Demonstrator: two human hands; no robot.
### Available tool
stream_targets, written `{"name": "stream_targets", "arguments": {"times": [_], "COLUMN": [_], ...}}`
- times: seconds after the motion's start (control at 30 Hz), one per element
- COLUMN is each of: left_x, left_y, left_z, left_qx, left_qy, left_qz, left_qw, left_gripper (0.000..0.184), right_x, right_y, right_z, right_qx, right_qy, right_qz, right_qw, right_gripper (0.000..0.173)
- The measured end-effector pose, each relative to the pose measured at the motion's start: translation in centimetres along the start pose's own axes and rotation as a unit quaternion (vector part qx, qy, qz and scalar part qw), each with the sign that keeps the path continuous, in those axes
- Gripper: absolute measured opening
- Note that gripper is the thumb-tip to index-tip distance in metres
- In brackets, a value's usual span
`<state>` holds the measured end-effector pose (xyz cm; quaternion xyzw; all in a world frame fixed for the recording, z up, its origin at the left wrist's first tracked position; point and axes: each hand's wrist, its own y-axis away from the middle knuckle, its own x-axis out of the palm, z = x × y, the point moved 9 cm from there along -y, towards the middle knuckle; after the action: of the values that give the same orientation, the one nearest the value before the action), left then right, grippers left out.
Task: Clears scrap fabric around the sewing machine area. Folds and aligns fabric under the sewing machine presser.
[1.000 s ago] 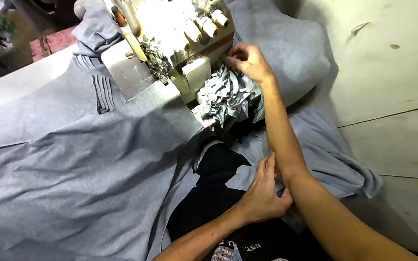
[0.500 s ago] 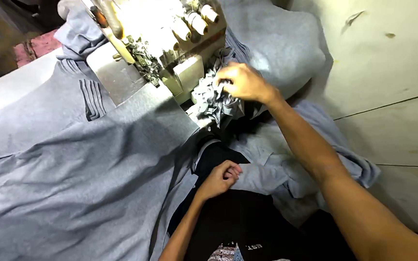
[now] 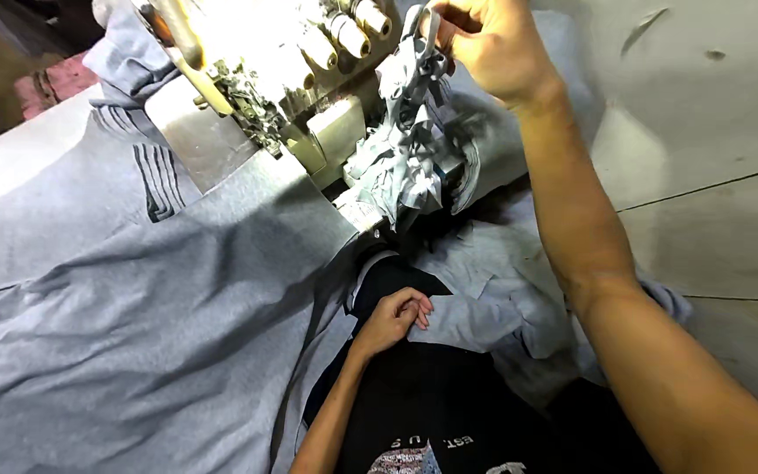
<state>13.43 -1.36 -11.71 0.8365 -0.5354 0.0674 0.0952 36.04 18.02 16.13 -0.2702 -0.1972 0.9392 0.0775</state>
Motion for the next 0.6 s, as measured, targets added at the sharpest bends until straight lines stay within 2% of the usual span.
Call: {"name": "stream_targets", "arguments": {"times": [0.1,0.23,0.3,0.33,0.43,0.5,0.6], "left_x": [-0.2,-3.5,-5.5,-6.2,-6.8,-6.8,-6.4], "left_y": [-0.4,-1.4,-2.2,-3.1,-6.3,-7.6,-8.2], "left_z": [-2.5,-11.5,-15.8,-17.2,-18.0,-17.5,-16.8], "left_qx": [0.021,0.125,0.152,0.159,0.141,0.133,0.104], "left_qy": [-0.089,-0.222,-0.298,-0.355,-0.513,-0.557,-0.603], "left_qz": [-0.022,-0.16,-0.229,-0.238,-0.235,-0.253,-0.287], "left_qw": [0.996,0.954,0.914,0.89,0.813,0.78,0.737], "left_gripper": [0.021,0.029,0.033,0.042,0.063,0.06,0.057], "right_x": [0.4,1.6,2.5,3.1,5.5,6.1,6.1], "right_y": [-0.1,0.2,0.5,0.6,1.6,2.1,3.1], "right_z": [0.0,-0.7,-1.5,-2.1,-5.0,-6.2,-7.5], "right_qx": [-0.004,-0.007,-0.01,-0.008,0.067,0.083,0.08], "right_qy": [-0.026,-0.06,0.001,0.075,0.261,0.269,0.22], "right_qz": [0.007,0.037,0.038,0.041,0.098,0.114,0.116], "right_qw": [1.0,0.998,0.999,0.996,0.958,0.953,0.965], "right_gripper": [0.015,0.016,0.016,0.016,0.022,0.023,0.023]}}
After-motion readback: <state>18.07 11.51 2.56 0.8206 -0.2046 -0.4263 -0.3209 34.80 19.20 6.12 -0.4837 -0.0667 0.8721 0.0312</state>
